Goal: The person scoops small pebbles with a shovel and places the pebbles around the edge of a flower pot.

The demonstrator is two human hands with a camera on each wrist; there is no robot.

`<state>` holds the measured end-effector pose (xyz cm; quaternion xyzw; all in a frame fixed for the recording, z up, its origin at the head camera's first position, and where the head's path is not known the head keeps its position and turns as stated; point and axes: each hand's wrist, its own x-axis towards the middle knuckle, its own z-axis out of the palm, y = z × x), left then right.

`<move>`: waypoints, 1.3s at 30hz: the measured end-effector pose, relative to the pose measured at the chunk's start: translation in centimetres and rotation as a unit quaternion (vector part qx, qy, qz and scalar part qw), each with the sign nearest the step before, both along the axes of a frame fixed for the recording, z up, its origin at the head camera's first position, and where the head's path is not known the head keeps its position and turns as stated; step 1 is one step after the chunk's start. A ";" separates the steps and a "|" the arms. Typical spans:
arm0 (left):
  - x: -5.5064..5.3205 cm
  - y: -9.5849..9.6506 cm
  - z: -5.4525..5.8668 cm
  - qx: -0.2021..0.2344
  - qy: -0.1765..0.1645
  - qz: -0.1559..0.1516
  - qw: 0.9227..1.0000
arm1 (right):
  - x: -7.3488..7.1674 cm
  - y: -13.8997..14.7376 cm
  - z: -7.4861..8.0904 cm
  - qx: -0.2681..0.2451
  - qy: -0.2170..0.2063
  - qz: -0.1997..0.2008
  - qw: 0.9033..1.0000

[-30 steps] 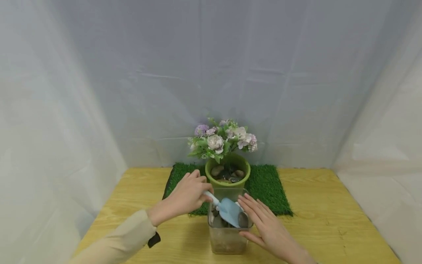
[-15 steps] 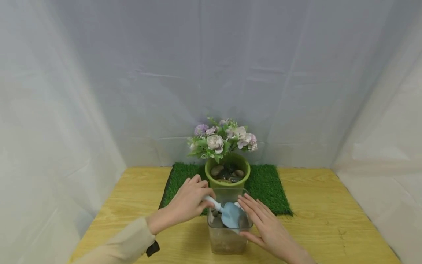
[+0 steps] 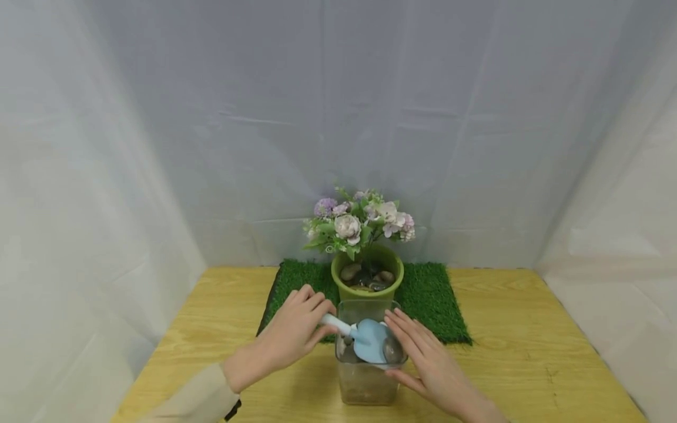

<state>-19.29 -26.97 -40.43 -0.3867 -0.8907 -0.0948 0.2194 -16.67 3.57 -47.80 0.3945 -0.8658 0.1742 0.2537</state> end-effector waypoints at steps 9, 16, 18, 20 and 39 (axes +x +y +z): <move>-0.4 -0.6 0.7 -0.114 0.051 0.003 0.992 | -0.1 0.0 0.1 0.001 -0.003 -0.001 1.000; -0.7 -0.8 0.9 -0.140 0.109 0.010 0.984 | -0.1 -0.1 0.3 -0.001 0.000 0.000 1.000; -0.8 -0.9 0.8 -0.134 0.102 0.011 0.986 | -0.1 -0.1 0.3 -0.002 0.000 -0.001 1.000; -0.8 -1.0 0.7 -0.121 0.086 0.011 0.989 | -0.1 -0.1 0.3 -0.002 -0.001 -0.001 1.000; -0.3 -5.1 0.3 0.043 0.071 0.049 0.995 | -0.1 -0.3 -0.3 -0.030 0.011 0.014 0.999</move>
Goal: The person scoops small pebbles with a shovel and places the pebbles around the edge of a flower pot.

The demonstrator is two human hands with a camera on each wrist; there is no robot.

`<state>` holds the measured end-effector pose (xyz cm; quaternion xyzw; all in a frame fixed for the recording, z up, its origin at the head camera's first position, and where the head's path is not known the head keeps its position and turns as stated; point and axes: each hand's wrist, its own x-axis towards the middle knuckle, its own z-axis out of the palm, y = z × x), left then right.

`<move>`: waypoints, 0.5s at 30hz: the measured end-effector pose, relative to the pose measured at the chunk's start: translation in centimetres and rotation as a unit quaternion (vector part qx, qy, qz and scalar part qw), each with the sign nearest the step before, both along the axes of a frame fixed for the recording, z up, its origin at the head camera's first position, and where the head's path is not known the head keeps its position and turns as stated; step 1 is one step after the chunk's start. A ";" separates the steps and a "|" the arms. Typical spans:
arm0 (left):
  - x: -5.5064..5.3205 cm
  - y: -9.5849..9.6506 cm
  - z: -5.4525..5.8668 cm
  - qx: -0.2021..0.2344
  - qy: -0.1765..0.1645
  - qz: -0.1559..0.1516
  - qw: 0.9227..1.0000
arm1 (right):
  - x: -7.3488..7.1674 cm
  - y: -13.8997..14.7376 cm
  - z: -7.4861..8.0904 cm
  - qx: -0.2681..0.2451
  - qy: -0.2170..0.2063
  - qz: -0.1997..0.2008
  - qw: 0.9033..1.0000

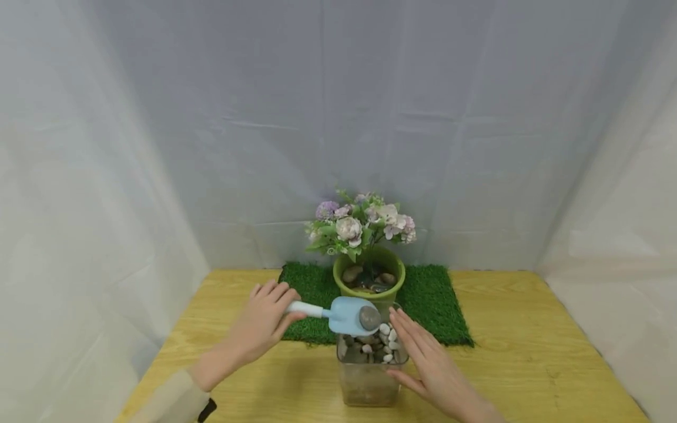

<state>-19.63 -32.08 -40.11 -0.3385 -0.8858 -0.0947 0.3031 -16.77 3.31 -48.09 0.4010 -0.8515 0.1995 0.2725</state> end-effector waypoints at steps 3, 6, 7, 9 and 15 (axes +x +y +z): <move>-0.5 -0.6 0.6 0.014 0.013 0.017 1.000 | 0.0 0.1 0.0 -0.002 0.002 0.002 1.000; -1.0 -1.2 1.0 0.016 0.016 0.035 0.999 | 0.1 0.2 0.0 0.004 0.002 0.000 1.000; -1.3 -1.3 1.2 0.012 0.016 0.043 0.999 | 0.1 0.2 0.1 0.006 0.002 0.000 1.000; -1.8 -1.4 1.4 0.005 0.016 0.060 0.998 | 0.1 0.3 0.1 0.010 0.005 -0.001 1.000; -3.3 -0.8 2.2 -0.030 0.010 0.115 0.993 | 0.0 0.4 0.1 0.018 -0.001 0.001 1.000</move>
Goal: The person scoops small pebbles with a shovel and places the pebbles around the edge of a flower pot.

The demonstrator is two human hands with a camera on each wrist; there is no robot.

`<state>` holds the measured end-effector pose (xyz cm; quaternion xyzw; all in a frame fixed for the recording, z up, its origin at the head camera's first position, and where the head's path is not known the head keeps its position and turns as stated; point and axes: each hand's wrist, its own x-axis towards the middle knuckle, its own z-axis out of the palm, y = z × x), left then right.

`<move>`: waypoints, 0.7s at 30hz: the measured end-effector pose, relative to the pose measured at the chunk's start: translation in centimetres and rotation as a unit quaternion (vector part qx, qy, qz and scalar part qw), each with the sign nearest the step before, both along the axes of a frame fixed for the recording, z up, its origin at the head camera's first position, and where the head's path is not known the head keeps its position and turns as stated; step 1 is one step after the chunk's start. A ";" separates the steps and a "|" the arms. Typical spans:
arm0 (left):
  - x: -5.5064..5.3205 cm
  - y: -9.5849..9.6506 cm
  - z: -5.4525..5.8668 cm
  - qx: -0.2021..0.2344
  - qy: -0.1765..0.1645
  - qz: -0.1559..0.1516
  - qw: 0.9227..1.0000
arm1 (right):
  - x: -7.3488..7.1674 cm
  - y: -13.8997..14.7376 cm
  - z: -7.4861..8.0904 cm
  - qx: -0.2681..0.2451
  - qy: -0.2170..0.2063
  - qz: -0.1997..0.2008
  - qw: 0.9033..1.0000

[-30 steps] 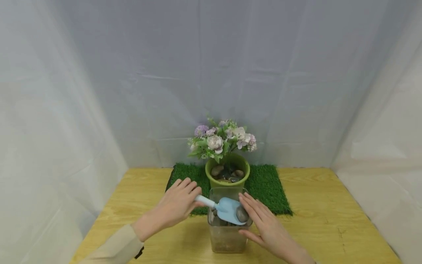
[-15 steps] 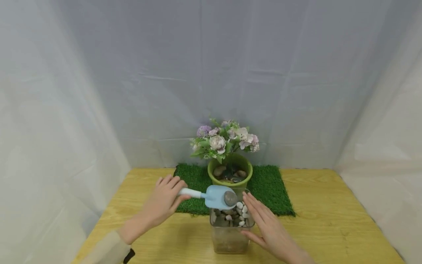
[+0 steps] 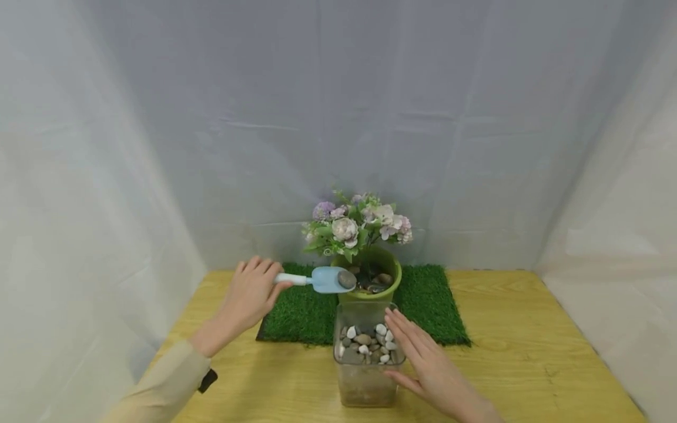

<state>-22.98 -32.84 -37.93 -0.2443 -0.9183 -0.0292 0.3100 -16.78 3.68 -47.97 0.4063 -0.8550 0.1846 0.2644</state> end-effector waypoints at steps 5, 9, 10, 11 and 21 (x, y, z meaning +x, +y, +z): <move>-1.3 0.7 0.5 -0.035 -0.011 0.032 0.999 | -0.1 0.0 0.0 0.007 0.005 0.001 1.000; -2.1 1.0 0.8 -0.062 0.013 0.037 0.997 | 0.0 -0.1 0.0 0.005 0.011 0.002 1.000; -2.4 1.0 0.9 -0.068 0.022 0.036 0.997 | 0.0 -0.1 -0.1 0.004 0.011 0.001 1.000; -2.6 1.1 1.0 -0.074 0.030 0.035 0.996 | 0.0 -0.1 -0.1 0.003 0.012 0.001 1.000; -3.1 1.9 3.7 -0.125 0.058 0.050 0.989 | -0.2 0.0 -0.4 -0.004 0.013 0.003 1.000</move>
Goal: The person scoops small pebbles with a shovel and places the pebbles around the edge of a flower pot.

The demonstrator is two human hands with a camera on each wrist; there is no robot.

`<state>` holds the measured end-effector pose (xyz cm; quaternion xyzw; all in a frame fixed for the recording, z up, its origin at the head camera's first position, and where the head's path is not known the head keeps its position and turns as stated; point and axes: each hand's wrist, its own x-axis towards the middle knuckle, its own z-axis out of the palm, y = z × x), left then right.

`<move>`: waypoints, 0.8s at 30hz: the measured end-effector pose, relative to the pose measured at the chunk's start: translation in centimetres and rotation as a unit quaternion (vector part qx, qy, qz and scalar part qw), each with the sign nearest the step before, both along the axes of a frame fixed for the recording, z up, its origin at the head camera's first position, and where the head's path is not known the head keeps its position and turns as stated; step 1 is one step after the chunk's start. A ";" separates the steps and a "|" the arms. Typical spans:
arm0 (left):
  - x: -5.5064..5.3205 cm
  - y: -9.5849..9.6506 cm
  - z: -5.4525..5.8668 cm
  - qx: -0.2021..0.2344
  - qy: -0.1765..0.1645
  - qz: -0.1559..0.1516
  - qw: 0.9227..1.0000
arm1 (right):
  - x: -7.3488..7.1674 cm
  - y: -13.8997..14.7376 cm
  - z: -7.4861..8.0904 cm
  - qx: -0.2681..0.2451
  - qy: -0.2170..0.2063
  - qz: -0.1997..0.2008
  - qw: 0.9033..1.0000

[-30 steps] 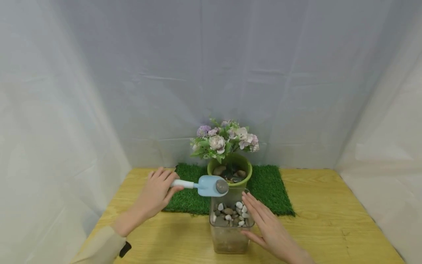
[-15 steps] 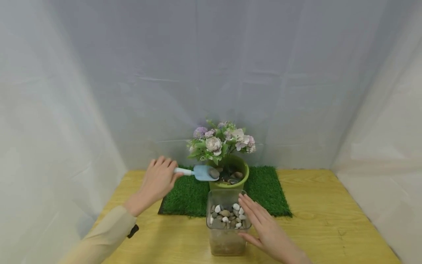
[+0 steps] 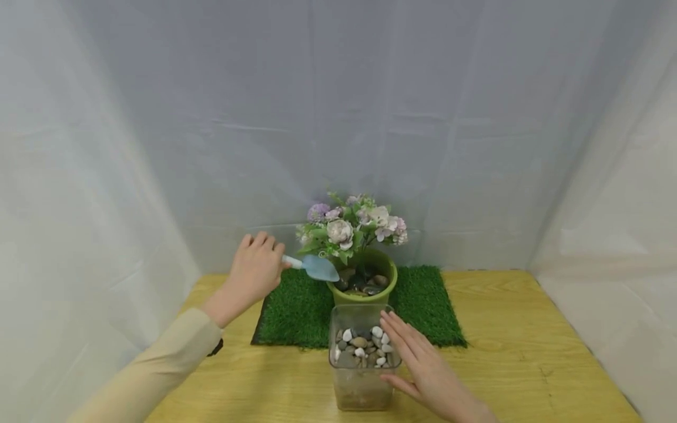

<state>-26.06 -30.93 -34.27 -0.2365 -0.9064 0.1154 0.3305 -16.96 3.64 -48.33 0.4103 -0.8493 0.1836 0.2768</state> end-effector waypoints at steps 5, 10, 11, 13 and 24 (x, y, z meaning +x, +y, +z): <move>0.7 -0.1 0.8 0.007 -0.029 0.012 0.999 | 0.1 -0.1 0.0 0.001 -0.004 -0.006 1.000; 2.1 -0.7 0.6 0.063 -0.104 0.027 0.992 | 0.2 -0.3 0.1 0.009 -0.012 -0.006 1.000; 2.4 -1.0 0.4 0.076 -0.111 0.025 0.991 | 0.2 -0.4 0.1 0.010 -0.011 -0.005 1.000; 3.0 -1.4 0.0 0.095 -0.115 0.015 0.989 | 0.1 -0.4 0.0 0.009 -0.008 -0.005 1.000; 5.1 -1.5 -0.1 0.096 -0.066 -0.055 0.992 | 0.2 -0.1 0.2 0.011 -0.008 -0.013 1.000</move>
